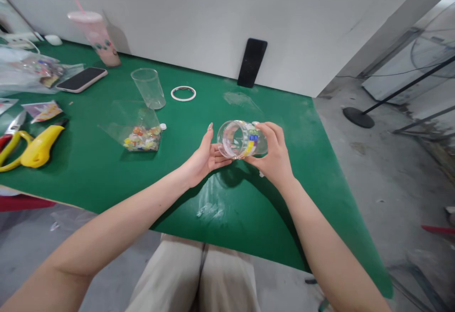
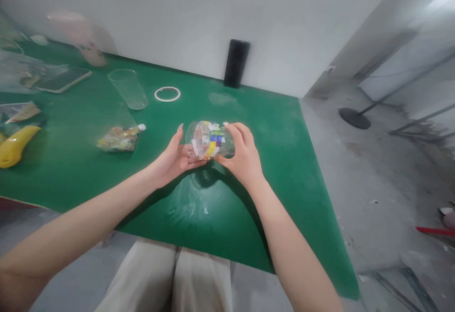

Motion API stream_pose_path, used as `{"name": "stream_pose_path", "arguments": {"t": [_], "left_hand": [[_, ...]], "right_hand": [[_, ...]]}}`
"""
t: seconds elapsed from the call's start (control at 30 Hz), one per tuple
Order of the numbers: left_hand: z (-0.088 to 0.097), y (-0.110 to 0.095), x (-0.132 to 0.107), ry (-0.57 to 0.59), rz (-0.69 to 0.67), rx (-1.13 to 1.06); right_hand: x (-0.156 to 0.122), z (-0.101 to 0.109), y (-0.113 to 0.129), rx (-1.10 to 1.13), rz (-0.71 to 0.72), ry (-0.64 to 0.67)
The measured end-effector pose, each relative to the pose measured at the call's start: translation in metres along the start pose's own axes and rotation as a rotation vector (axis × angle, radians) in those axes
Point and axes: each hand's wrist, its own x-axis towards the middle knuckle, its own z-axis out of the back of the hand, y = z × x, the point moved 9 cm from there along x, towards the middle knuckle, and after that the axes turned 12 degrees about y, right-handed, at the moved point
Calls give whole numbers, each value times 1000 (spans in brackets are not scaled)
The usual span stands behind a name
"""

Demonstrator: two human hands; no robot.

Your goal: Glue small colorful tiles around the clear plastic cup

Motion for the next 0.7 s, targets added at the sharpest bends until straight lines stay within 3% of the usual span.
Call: {"name": "stream_pose_path", "arguments": {"t": [0.3, 0.7], "left_hand": [[-11, -6, -1, 80, -43, 42], [-16, -12, -4, 108, -75, 35]], "right_hand": [[1, -13, 0, -38, -3, 176], [2, -11, 1, -128, 21, 179]]}}
